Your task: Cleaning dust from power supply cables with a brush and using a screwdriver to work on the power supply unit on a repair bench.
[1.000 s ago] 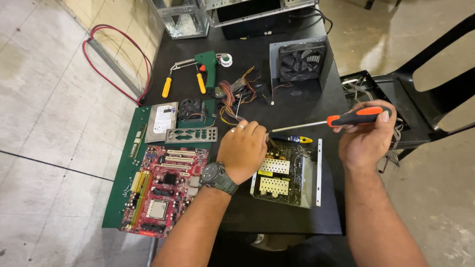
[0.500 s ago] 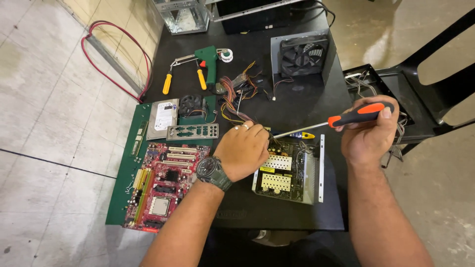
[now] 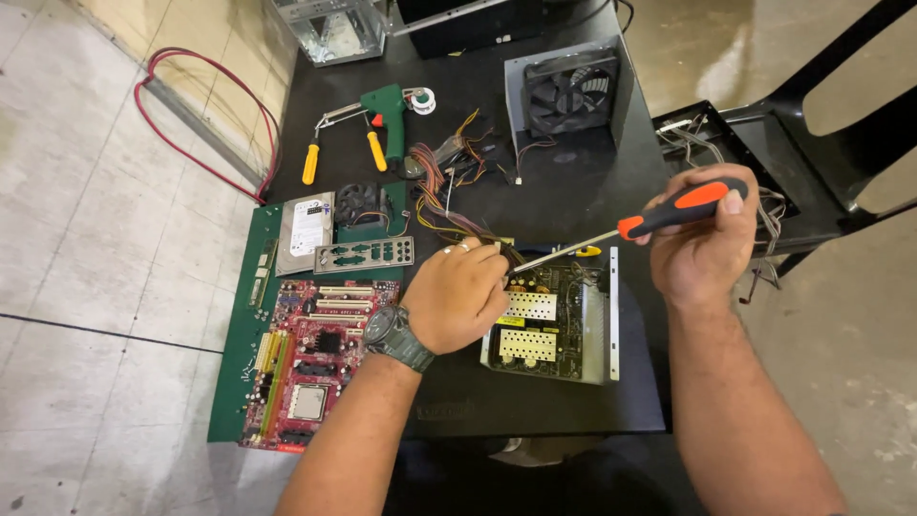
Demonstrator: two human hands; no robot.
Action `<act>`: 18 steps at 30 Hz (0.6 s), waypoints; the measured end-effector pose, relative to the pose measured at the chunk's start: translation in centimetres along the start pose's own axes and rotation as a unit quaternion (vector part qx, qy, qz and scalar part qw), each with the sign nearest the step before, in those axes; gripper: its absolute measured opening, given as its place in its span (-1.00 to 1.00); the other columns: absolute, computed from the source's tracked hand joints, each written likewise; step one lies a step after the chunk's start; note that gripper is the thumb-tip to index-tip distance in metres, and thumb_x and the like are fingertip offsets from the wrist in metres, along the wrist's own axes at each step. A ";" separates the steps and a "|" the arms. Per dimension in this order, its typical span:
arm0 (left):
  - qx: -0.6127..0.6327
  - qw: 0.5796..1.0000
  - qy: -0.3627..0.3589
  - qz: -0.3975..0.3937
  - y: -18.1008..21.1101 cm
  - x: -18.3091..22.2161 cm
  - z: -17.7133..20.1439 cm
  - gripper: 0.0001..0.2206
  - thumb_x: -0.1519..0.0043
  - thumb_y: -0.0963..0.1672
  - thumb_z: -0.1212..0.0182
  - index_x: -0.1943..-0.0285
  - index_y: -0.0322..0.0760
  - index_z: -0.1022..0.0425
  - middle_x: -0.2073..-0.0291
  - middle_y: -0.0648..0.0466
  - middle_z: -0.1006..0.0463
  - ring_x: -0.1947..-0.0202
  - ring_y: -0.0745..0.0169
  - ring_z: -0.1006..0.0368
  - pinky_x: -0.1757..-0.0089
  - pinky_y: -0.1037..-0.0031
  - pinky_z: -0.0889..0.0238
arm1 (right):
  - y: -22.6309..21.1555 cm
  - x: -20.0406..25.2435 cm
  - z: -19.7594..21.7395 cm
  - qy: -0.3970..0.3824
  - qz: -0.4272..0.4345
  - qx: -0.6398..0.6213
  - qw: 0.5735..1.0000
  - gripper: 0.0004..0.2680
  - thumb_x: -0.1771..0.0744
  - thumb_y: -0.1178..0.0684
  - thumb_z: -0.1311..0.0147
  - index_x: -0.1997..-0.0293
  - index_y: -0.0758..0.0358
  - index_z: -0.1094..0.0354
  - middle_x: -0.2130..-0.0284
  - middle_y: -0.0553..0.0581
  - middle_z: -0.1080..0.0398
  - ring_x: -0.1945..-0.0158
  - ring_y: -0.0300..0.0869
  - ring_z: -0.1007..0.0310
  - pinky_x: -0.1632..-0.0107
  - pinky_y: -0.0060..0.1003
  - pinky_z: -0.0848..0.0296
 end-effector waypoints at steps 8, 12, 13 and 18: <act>-0.105 0.994 0.041 0.016 0.1 0.4 1.4 -0.85 -0.25 -0.12 0.01 0.35 -0.24 -0.34 0.37 0.01 -0.40 0.29 -0.06 -0.29 0.27 0.10 -0.16 | 0.2 0.1 0.0 -0.006 0.031 0.097 0.995 -0.66 -0.44 -0.28 0.03 0.20 0.17 -0.01 0.46 0.16 -0.21 0.62 -0.15 -0.22 0.58 -0.35 -0.16; -0.055 0.988 0.143 -0.011 -0.9 1.1 1.2 -0.78 -0.37 -0.12 0.12 0.28 -0.24 -0.42 0.39 0.02 -0.36 0.25 -0.02 -0.35 0.21 0.31 -0.19 | 5.6 -0.2 3.7 0.037 0.025 0.112 0.993 -0.74 -0.48 -0.05 0.01 0.33 0.21 -0.13 0.65 0.12 -0.11 0.71 -0.29 -0.11 0.66 -0.46 -0.16; -0.054 0.988 0.143 -0.011 -0.8 1.2 1.1 -0.78 -0.37 -0.12 0.12 0.28 -0.24 -0.42 0.39 0.02 -0.36 0.25 -0.02 -0.35 0.21 0.31 -0.19 | 5.4 -0.1 3.4 0.037 0.025 0.113 0.993 -0.74 -0.48 -0.05 0.01 0.33 0.21 -0.13 0.65 0.12 -0.11 0.71 -0.29 -0.11 0.66 -0.46 -0.16; -0.043 0.991 0.127 -0.025 -0.9 1.9 1.8 -0.79 -0.39 -0.14 0.02 0.18 -0.35 -0.51 0.34 -0.11 -0.47 0.22 -0.07 -0.39 0.16 0.26 -0.22 | 4.2 -0.2 2.0 0.032 -0.001 0.119 0.992 -0.71 -0.48 0.02 0.02 0.46 0.15 -0.12 0.70 -0.03 -0.02 0.68 -0.39 0.02 0.60 -0.50 -0.07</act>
Point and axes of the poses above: each hand's wrist, its own x-axis away from the middle knuckle, its own z-axis out of the back of the hand, y = z × x, the point moved 3 cm from there along -x, towards the middle knuckle
